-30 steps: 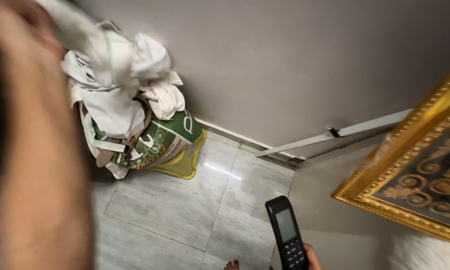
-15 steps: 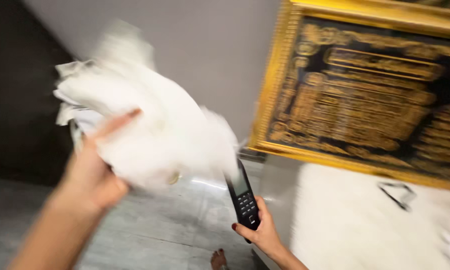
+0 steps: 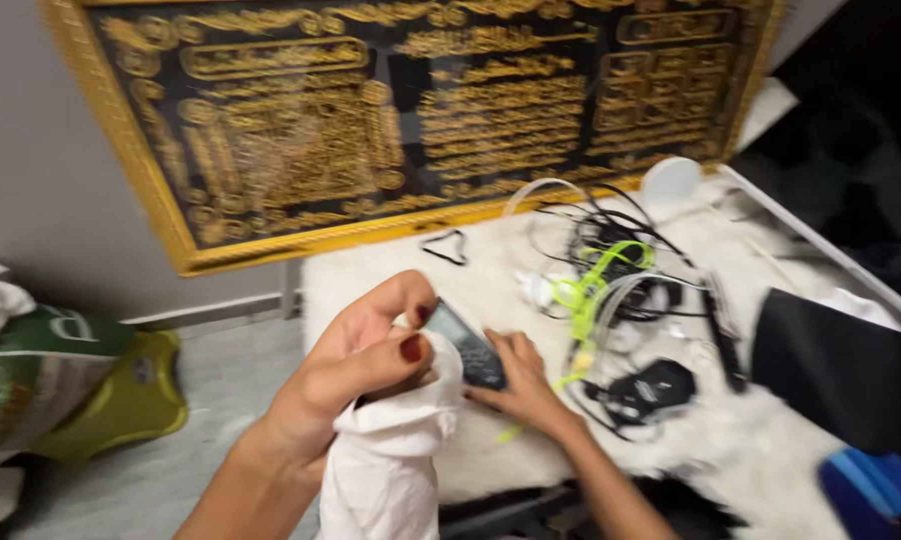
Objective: The person clears off a desk surface, removes a box and various electronic cables from a drawer, and then uses a cloth to wipe down two remote controls one at a time.
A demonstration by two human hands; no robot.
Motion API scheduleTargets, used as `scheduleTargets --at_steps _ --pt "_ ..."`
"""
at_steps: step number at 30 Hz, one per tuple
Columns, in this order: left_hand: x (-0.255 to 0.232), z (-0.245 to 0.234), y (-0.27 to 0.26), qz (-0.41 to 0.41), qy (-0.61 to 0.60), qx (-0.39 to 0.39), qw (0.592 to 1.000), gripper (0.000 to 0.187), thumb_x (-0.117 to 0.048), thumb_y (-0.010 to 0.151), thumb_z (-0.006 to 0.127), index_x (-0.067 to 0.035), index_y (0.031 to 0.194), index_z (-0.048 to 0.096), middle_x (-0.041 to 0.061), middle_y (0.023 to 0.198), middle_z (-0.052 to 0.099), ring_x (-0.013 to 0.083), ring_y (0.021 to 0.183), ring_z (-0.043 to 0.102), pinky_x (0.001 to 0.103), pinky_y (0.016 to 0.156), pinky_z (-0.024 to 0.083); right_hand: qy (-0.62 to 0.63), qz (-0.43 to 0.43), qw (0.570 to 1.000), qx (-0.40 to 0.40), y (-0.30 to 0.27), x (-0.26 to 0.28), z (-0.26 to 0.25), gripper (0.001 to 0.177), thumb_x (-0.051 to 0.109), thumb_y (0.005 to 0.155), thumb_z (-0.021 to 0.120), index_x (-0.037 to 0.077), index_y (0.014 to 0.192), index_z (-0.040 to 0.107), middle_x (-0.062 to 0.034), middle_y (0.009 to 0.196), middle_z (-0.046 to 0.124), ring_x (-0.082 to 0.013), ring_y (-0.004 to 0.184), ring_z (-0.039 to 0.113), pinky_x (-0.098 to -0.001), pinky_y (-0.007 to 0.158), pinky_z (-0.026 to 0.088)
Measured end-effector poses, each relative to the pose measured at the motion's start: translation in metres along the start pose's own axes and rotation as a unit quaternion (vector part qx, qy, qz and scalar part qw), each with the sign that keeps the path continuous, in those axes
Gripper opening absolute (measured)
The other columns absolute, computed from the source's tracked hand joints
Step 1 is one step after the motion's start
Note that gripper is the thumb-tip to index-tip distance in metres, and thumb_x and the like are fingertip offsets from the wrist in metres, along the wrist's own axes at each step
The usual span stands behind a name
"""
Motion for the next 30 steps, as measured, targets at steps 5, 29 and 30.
scheduleTargets --at_steps 5,29,30 --pt "0.087 -0.008 0.091 0.111 0.191 -0.068 0.973 0.021 -0.011 0.092 0.071 -0.008 0.101 0.052 -0.001 0.071 0.063 0.0044 0.059 0.051 0.021 0.053 0.037 0.557 -0.145 0.817 -0.027 -0.073 -0.027 -0.001 0.082 0.015 0.081 0.06 0.006 0.158 0.033 -0.0179 0.153 0.046 -0.0319 0.143 0.046 -0.0485 0.115 0.037" --pt "0.197 -0.271 0.071 0.097 0.038 -0.403 0.909 0.059 -0.039 0.101 0.044 -0.009 0.152 0.037 0.01 0.136 0.061 0.0239 0.125 0.055 0.044 0.1 0.047 0.031 -0.164 0.963 -0.213 0.022 0.019 0.02 0.054 0.028 0.089 0.073 0.016 0.14 0.06 -0.0168 0.13 0.062 -0.0392 0.101 0.058 -0.049 0.087 0.047" --pt "0.202 -0.279 0.071 0.085 0.059 -0.397 0.912 0.058 -0.037 0.101 0.044 -0.012 0.152 0.035 0.01 0.136 0.061 0.0218 0.122 0.055 0.041 0.099 0.047 0.107 -0.165 0.951 -0.241 0.023 0.012 0.021 0.066 0.027 0.086 0.077 0.01 0.146 0.055 -0.0179 0.12 0.064 -0.0401 0.103 0.059 -0.0469 0.091 0.049"
Point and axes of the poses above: each hand's wrist, its own y-axis towards the middle knuckle, its own z-axis out of the palm, x = y × z, the point moved 3 cm from there along y, towards the middle knuckle
